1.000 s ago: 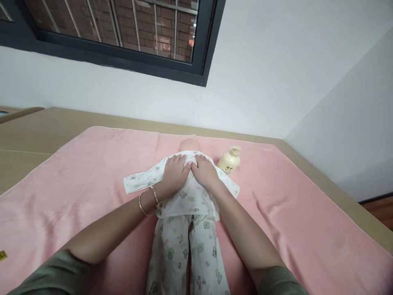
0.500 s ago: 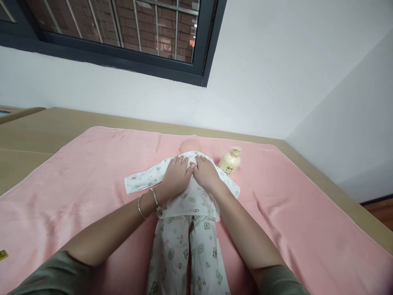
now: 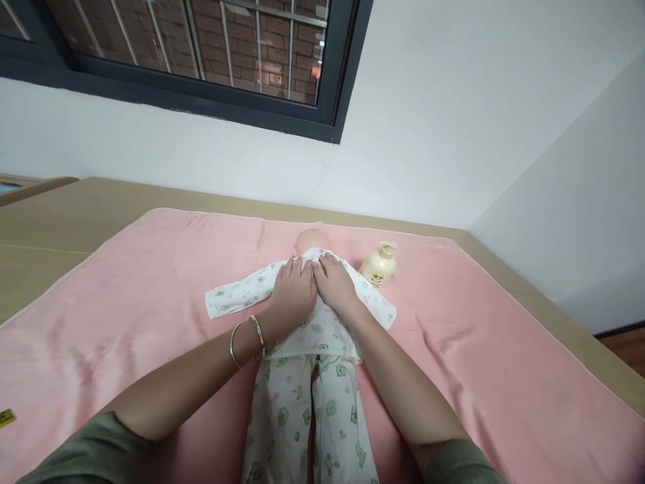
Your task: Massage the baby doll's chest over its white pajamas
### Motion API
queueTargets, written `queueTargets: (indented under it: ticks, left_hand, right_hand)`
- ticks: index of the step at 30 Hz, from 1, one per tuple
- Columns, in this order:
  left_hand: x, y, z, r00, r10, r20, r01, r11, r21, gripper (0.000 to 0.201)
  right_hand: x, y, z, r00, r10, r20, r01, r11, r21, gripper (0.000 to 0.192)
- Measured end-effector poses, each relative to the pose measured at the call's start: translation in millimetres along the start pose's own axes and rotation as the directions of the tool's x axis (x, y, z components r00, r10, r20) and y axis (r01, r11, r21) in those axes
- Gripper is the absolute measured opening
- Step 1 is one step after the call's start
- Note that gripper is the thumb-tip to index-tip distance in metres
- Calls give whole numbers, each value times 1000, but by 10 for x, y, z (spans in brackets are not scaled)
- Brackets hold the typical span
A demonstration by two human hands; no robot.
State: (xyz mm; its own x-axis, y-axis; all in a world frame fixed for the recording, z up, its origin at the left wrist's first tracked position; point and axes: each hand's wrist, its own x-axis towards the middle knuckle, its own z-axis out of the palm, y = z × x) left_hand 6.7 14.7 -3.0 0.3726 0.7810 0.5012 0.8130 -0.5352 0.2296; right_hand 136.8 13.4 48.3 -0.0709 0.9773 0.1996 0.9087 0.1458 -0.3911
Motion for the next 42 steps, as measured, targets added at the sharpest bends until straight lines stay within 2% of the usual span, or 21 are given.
queueTargets:
  ticks: [3, 7, 10, 13, 17, 20, 22, 27, 31, 37, 42]
  left_hand:
    - [19, -32, -6, 1000, 10, 1, -10, 1000, -19, 45]
    - [155, -230, -38, 997, 5, 81, 1, 997, -76, 36]
    - [194, -293, -37, 996, -11, 91, 20, 995, -97, 31]
    - [129, -189, -23, 998, -32, 57, 35, 997, -66, 39]
    - [-25, 54, -12, 999, -49, 9, 49, 999, -7, 49]
    - [-67, 116, -20, 999, -36, -15, 35, 999, -16, 49]
    - [-32, 64, -35, 1000, -27, -3, 27, 999, -42, 47]
    - [122, -181, -72, 997, -16, 72, 24, 994, -105, 33]
    - [144, -235, -60, 996, -6, 93, 17, 993, -115, 29]
    - [61, -81, -29, 998, -15, 53, 15, 1000, -9, 46]
    - [13, 32, -51, 995, -98, 18, 98, 995, 16, 49]
  right_hand:
    - [1, 3, 41, 1000, 8, -4, -8, 1000, -30, 42]
    - [-187, -209, 21, 999, -15, 50, 21, 993, -113, 50]
    - [-291, -331, 5, 997, -63, 50, 70, 986, -149, 50]
    - [-240, -285, -4, 998, -52, 28, 55, 994, -99, 43]
    - [-42, -61, -16, 999, 34, -14, -34, 999, -9, 38]
    - [17, 12, -19, 996, 83, -18, -83, 996, -28, 39]
    - [-28, -45, -10, 998, 66, -13, -67, 995, -76, 44]
    - [-294, -375, 41, 999, -21, 25, 26, 980, -196, 54]
    - [-384, -485, 59, 1000, -16, 9, 18, 982, -188, 55]
    - [-193, -256, 79, 998, -18, -65, 15, 999, -44, 46]
    - [-1, 11, 105, 995, -3, -103, 6, 1000, 31, 39]
